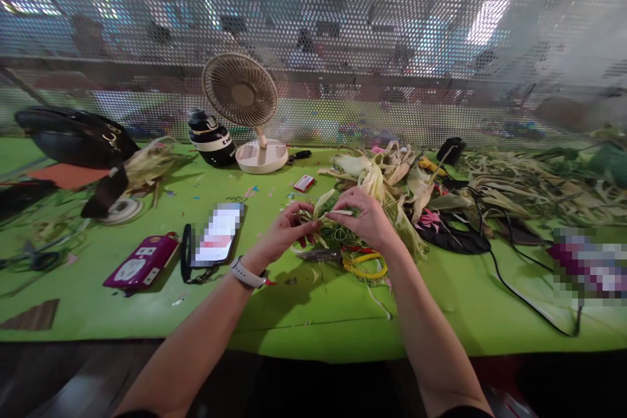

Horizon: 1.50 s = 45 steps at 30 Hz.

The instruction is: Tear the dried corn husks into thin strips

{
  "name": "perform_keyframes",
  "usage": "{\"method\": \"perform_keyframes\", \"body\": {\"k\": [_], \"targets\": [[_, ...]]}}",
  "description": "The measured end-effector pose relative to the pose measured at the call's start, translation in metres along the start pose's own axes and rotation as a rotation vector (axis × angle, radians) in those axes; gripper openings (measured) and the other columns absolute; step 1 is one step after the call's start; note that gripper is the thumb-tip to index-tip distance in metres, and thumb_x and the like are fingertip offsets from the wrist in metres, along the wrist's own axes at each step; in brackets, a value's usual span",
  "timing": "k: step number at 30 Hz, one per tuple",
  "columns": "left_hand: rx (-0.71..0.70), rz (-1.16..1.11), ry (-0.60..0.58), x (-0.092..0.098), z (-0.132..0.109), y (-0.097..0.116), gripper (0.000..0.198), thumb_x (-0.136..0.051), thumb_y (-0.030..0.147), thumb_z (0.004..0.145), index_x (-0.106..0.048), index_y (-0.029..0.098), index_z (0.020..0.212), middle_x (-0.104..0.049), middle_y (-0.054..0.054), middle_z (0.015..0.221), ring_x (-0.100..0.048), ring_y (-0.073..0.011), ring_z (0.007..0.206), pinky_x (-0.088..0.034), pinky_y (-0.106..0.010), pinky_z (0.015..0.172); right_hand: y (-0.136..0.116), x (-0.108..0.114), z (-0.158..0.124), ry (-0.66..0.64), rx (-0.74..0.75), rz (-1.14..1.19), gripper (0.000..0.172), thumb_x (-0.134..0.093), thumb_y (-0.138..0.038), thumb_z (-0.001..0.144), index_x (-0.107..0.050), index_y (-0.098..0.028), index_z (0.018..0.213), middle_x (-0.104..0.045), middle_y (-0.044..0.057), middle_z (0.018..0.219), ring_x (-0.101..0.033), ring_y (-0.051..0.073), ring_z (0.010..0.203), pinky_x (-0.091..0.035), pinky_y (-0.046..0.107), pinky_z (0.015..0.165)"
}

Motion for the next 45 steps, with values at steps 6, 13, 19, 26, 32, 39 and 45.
{"method": "perform_keyframes", "body": {"k": [6, 13, 19, 26, 32, 39, 45], "targets": [[-0.008, 0.027, 0.039, -0.002, -0.002, 0.006, 0.036, -0.076, 0.041, 0.061, -0.056, 0.015, 0.076, -0.060, 0.004, 0.058, -0.053, -0.0065, 0.045, -0.041, -0.018, 0.043, -0.001, -0.033, -0.004, -0.049, -0.109, 0.311, 0.020, -0.065, -0.038, 0.080, -0.061, -0.019, 0.075, -0.065, 0.002, 0.075, -0.060, 0.015, 0.070, -0.047, 0.029, 0.064], [-0.120, 0.214, 0.084, 0.000, -0.003, 0.015, 0.023, -0.069, 0.032, 0.067, -0.058, 0.013, 0.075, -0.053, 0.005, 0.055, -0.049, -0.0065, 0.045, -0.038, -0.019, 0.046, -0.020, -0.036, -0.004, -0.036, 0.066, -0.161, 0.011, -0.063, -0.026, 0.080, -0.064, -0.020, 0.071, -0.063, 0.000, 0.070, -0.055, 0.015, 0.073, -0.036, 0.034, 0.077], [-0.222, 0.551, 0.096, -0.002, -0.008, 0.025, 0.011, -0.063, 0.022, 0.069, -0.062, 0.014, 0.077, -0.054, 0.003, 0.060, -0.045, -0.0081, 0.055, -0.035, -0.019, 0.052, -0.021, -0.044, -0.007, -0.129, 0.117, -0.296, 0.011, -0.062, -0.017, 0.072, -0.061, -0.020, 0.062, -0.060, 0.000, 0.069, -0.051, 0.015, 0.074, -0.032, 0.034, 0.080], [-0.232, 0.938, 0.097, -0.012, -0.013, 0.026, 0.011, -0.060, 0.015, 0.068, -0.060, 0.015, 0.079, -0.056, 0.001, 0.064, -0.045, -0.0115, 0.056, -0.030, -0.023, 0.054, -0.015, -0.055, -0.009, -0.176, 0.115, -0.388, 0.011, -0.061, -0.014, 0.068, -0.057, -0.019, 0.060, -0.056, 0.000, 0.066, -0.048, 0.016, 0.072, -0.031, 0.034, 0.081], [-0.204, 0.801, 0.081, -0.010, -0.011, 0.024, 0.007, -0.060, 0.016, 0.066, -0.055, 0.015, 0.072, -0.047, 0.003, 0.059, -0.039, -0.0099, 0.055, -0.027, -0.022, 0.052, -0.016, -0.055, -0.008, -0.214, 0.090, -0.249, 0.003, -0.064, -0.018, 0.078, -0.063, -0.020, 0.076, -0.064, 0.000, 0.072, -0.054, 0.016, 0.074, -0.034, 0.033, 0.081], [-0.108, 0.521, 0.013, -0.011, -0.009, 0.011, 0.009, -0.057, 0.021, 0.068, -0.057, 0.014, 0.074, -0.047, 0.004, 0.060, -0.040, -0.0080, 0.053, -0.029, -0.020, 0.049, 0.000, -0.046, -0.003, -0.128, -0.052, -0.094, 0.020, -0.072, -0.031, 0.076, -0.058, -0.019, 0.068, -0.061, -0.002, 0.066, -0.055, 0.014, 0.066, -0.038, 0.027, 0.068], [-0.047, 0.407, 0.018, -0.009, -0.007, 0.006, 0.012, -0.060, 0.020, 0.064, -0.058, 0.013, 0.075, -0.049, 0.004, 0.056, -0.046, -0.0087, 0.052, -0.035, -0.020, 0.049, -0.001, -0.050, -0.003, -0.141, -0.019, -0.175, 0.014, -0.072, -0.025, 0.075, -0.059, -0.019, 0.076, -0.063, -0.001, 0.072, -0.057, 0.015, 0.071, -0.037, 0.030, 0.076]]}}
Point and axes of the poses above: each hand's wrist, its own z-axis towards the middle knuckle, its own x-axis out of the back of the hand, y = z × x, the point moved 10 cm from there along z, towards the middle knuckle
